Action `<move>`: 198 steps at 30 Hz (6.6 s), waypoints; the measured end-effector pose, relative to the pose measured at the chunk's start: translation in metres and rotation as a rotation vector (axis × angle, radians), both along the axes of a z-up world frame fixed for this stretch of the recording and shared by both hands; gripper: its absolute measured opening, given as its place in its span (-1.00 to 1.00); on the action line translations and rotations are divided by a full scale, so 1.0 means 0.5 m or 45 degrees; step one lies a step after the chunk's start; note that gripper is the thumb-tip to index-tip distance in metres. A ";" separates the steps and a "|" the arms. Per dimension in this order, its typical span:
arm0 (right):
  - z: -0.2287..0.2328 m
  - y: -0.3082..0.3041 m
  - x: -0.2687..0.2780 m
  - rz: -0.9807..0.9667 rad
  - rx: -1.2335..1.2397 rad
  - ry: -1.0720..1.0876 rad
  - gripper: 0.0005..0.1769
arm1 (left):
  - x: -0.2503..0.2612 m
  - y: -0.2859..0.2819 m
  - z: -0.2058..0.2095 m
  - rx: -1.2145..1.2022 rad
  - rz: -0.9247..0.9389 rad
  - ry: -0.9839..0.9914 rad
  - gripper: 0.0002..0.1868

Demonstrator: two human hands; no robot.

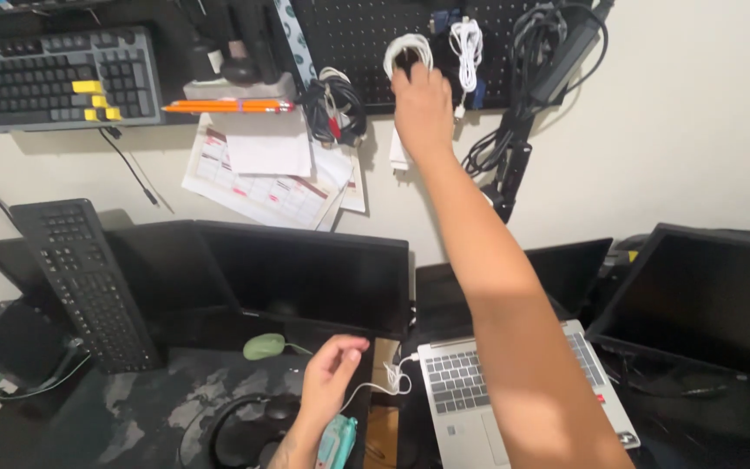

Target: Organizing various computer cables, headphones, and peripherals on a desk and pegboard.

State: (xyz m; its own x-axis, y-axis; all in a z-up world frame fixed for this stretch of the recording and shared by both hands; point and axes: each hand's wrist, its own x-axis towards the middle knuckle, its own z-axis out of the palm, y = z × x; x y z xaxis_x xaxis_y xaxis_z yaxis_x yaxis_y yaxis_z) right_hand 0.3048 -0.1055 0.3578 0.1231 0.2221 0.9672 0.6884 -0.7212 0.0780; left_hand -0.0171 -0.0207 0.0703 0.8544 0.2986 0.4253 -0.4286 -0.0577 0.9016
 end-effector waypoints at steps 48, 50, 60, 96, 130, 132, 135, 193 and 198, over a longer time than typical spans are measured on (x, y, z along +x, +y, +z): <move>-0.938 -0.165 -0.408 -0.071 -0.598 1.177 -0.52 | 0.302 -0.048 -0.279 0.591 -0.130 1.053 -0.79; -0.938 -0.161 -0.407 -0.084 -0.609 1.190 -0.51 | 0.318 0.025 -0.400 0.657 -0.008 0.816 -0.78; -0.861 -0.080 -0.421 0.445 -0.439 1.441 -0.08 | 0.131 0.184 -0.107 -0.718 -0.264 -0.002 -0.83; -0.707 -0.043 -0.516 1.659 0.837 2.516 -0.85 | -0.101 0.118 -0.182 -0.299 0.066 0.496 -0.88; -0.745 -0.101 -0.565 1.604 -0.340 2.598 -0.83 | -0.111 0.169 -0.141 -0.948 0.152 -0.027 -0.88; -0.663 -0.091 -0.577 1.485 -0.004 1.756 -0.84 | -0.111 0.135 -0.140 -0.715 0.137 0.308 -0.87; -0.571 -0.054 -0.565 1.204 0.033 1.336 -0.79 | -0.116 0.079 -0.130 -0.328 0.054 0.434 -0.82; -0.623 -0.318 -0.324 2.700 1.089 2.316 -0.72 | -0.193 0.348 -0.114 0.856 0.955 0.417 -0.89; -0.659 -0.351 -0.252 2.341 1.191 2.121 -0.72 | -0.226 0.420 -0.160 0.786 1.104 0.382 -0.93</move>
State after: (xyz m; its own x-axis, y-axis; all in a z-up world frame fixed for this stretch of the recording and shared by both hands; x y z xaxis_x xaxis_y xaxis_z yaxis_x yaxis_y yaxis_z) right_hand 0.1789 -0.2808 0.0286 0.6719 0.6929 0.2615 -0.4525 0.6636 -0.5957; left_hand -0.1300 0.1893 -0.0097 0.5512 0.6538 0.5184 0.2061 -0.7087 0.6747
